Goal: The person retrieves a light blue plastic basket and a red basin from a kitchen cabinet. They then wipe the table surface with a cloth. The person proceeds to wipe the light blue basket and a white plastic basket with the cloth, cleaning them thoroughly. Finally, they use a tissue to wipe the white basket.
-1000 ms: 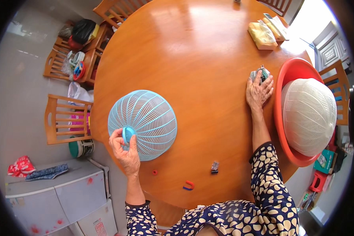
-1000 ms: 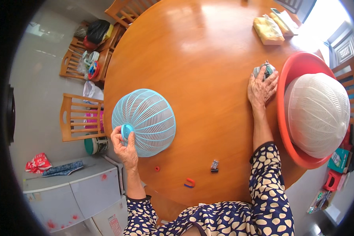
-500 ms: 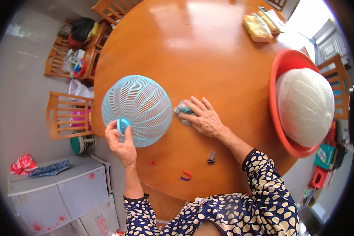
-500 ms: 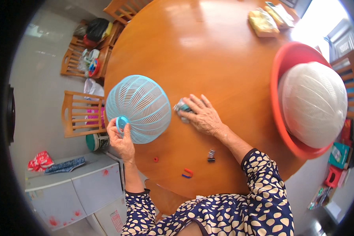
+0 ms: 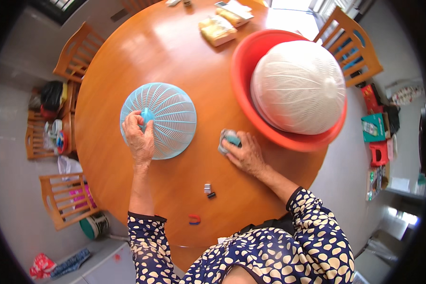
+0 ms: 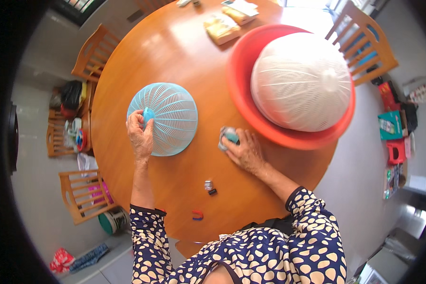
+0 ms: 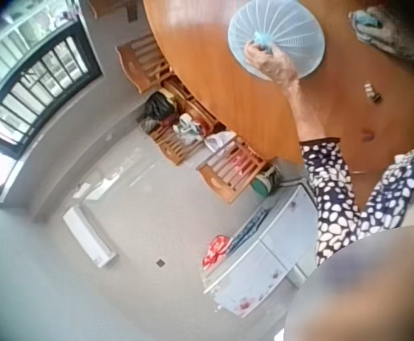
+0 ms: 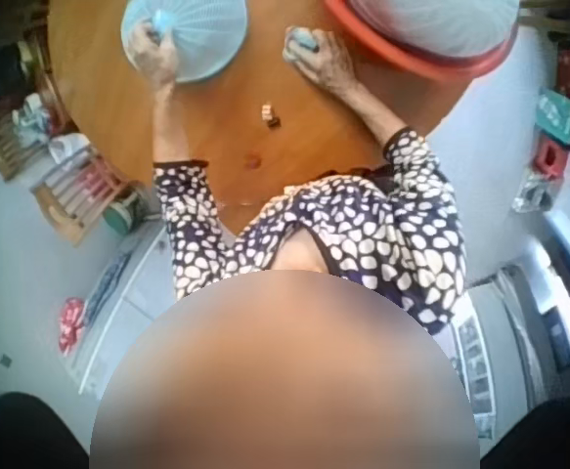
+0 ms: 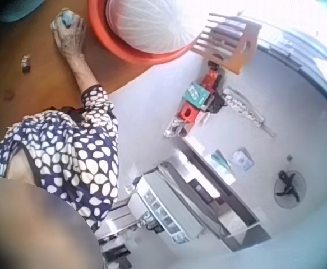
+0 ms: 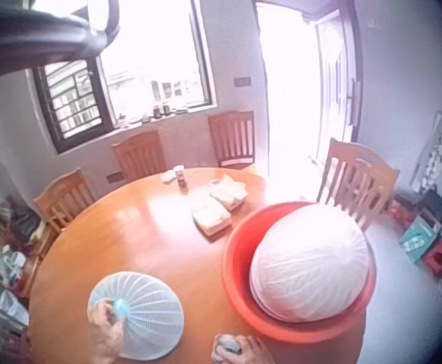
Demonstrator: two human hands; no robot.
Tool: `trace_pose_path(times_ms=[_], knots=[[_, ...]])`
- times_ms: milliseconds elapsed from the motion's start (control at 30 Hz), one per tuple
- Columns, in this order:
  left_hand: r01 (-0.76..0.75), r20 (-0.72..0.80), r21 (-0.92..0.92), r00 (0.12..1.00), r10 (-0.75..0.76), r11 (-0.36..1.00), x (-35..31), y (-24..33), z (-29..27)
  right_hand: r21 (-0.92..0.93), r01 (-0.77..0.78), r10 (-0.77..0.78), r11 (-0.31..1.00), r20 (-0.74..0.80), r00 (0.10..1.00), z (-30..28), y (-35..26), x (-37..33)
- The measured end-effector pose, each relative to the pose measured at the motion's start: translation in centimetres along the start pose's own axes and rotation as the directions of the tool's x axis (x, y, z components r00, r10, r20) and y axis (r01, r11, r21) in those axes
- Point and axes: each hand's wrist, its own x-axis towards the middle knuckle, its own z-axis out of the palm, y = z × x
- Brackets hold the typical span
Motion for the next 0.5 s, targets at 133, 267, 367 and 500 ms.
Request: trace_pose_path(times_ms=[133,267,367,500], knots=[[-0.025,0.068,0.016,0.997,0.024,1.0,1.1,-0.3,2.5,0.012,0.014,-0.015,1.0,0.072,0.997,-3.5,0.2,-5.8],[-0.069,-0.028,0.088,0.997,0.071,0.994,0.9,0.5,3.8,0.026,-0.066,0.062,0.997,0.134,0.989,-7.4,1.2,-12.1],[-0.04,-0.102,0.101,0.994,0.05,0.994,0.3,2.1,3.4,0.009,-0.181,0.178,0.984,0.121,0.977,-12.5,2.1,-14.8],[-0.013,-0.156,-0.018,0.988,0.01,1.0,-1.2,6.2,2.7,0.452,-0.544,0.642,0.707,-0.085,0.762,-19.4,7.1,-17.8]])
